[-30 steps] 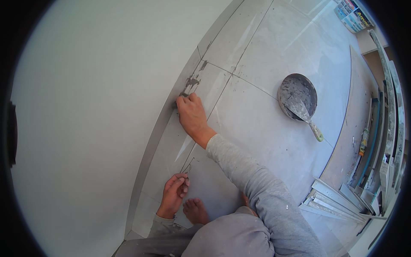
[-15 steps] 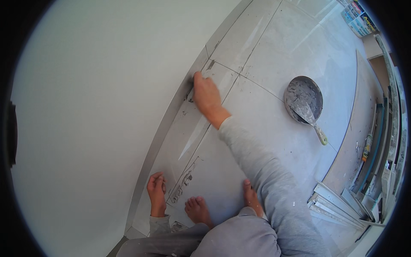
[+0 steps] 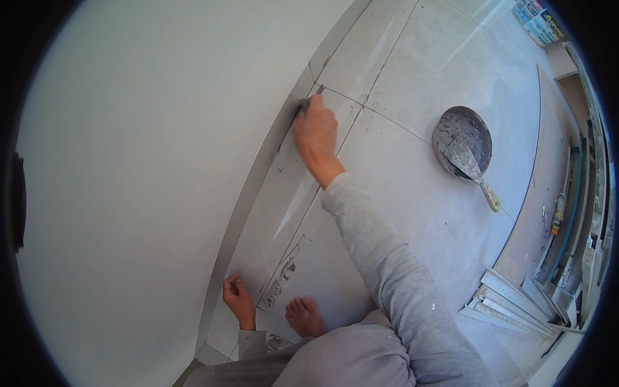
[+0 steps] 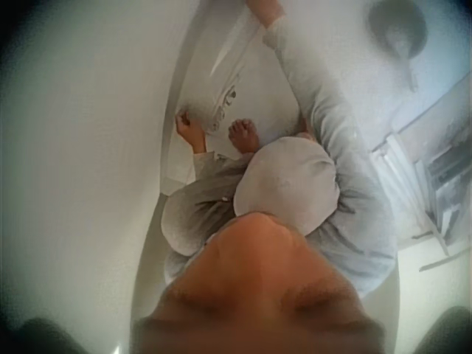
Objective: The person applies grout to the seams between wall tiles using a small handheld applicator and a rectangular float, periodically taking more grout from a small container with a putty knife.
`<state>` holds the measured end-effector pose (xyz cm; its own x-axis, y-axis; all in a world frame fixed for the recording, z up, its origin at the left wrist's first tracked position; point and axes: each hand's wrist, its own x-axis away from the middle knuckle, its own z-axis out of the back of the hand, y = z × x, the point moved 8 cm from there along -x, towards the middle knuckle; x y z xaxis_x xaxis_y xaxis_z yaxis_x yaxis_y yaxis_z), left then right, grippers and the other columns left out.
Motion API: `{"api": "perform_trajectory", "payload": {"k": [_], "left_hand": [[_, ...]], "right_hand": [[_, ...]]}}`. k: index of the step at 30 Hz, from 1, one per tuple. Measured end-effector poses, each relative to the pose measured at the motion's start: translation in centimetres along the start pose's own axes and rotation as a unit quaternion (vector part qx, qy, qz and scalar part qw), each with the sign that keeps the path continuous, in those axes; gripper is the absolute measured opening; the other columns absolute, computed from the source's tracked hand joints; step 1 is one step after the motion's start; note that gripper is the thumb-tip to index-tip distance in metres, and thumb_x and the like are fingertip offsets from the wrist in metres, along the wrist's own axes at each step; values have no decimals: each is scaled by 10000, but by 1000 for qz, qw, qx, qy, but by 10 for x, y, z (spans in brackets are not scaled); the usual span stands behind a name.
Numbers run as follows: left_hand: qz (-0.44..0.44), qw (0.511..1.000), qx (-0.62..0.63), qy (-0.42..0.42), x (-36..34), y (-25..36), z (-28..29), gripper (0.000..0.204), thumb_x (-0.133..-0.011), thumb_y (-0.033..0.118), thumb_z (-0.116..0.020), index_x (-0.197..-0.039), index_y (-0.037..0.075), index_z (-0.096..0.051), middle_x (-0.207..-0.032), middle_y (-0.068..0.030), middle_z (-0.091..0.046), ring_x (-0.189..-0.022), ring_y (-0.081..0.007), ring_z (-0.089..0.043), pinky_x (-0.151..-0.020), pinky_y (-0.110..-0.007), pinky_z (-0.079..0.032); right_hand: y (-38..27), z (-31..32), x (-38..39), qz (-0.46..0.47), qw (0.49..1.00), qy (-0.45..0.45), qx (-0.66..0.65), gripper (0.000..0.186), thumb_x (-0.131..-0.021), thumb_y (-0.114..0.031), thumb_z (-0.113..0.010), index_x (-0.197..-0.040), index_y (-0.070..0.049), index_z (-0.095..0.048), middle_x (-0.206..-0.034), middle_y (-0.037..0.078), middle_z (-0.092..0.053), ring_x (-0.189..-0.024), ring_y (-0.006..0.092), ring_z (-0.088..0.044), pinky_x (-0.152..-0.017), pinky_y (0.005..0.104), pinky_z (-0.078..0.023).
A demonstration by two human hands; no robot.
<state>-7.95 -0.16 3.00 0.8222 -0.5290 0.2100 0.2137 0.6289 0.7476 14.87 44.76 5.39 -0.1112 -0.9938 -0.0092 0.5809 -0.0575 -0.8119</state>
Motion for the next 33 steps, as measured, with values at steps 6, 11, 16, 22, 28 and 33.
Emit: {"api": "perform_trajectory", "payload": {"k": [6, 11, 16, 22, 28, 33], "left_hand": [[-6, 999, 29, 18, -3, 3, -2, 140, -985, 30, -569, -1091, -5, -653, -917, -28, -606, -789, -102, -549, -719, -261, -459], [-10, 999, 32, 19, -15, 8, -5, 155, -1003, 41, -553, -1120, -21, -634, -981, -53, -625, -867, -119, -581, -777, -276, -478], [-11, 999, 45, 14, -7, 19, -15, 152, -1003, 41, -559, -1119, -20, -637, -979, -53, -623, -850, -119, -581, -772, -275, -482], [0, 998, 59, 3, -8, 17, -21, 145, -1001, 45, -566, -1111, -14, -639, -991, -52, -626, -857, -115, -581, -775, -264, -477], [-33, 998, 58, -7, -13, 22, -32, 142, -994, 33, -566, -1107, -12, -639, -958, -45, -620, -837, -116, -578, -751, -264, -477], [-34, 998, 48, 35, -15, 22, -18, 154, -987, 21, -552, -1114, -13, -632, -940, -48, -613, -819, -122, -575, -742, -272, -477]], "right_hand": [[-14, -28, 62, 6, 999, -47, 13, 224, -887, -25, -632, -1084, 11, -532, -878, 306, -616, -839, 506, -632, -773, 562, -535], [-14, -36, 87, 25, 985, -160, -62, 247, -863, 21, -645, -1080, 5, -527, -891, 291, -615, -848, 497, -630, -769, 557, -526], [-3, 23, -10, 117, 993, 4, 7, 333, -827, 90, -629, -1117, 17, -482, -934, 282, -635, -865, 479, -618, -782, 532, -521], [-9, -11, 3, 118, 991, -52, 44, 346, -777, 140, -616, -1064, 35, -455, -843, 268, -622, -910, 474, -599, -791, 518, -527], [-20, -33, 105, 183, 975, -126, 31, 313, -793, 111, -606, -1042, 15, -443, -853, 285, -603, -925, 471, -602, -817, 544, -520], [-12, -14, 76, 128, 984, -98, -80, 257, -867, 76, -571, -1094, 2, -476, -903, 308, -608, -875, 490, -615, -763, 566, -506]]}}
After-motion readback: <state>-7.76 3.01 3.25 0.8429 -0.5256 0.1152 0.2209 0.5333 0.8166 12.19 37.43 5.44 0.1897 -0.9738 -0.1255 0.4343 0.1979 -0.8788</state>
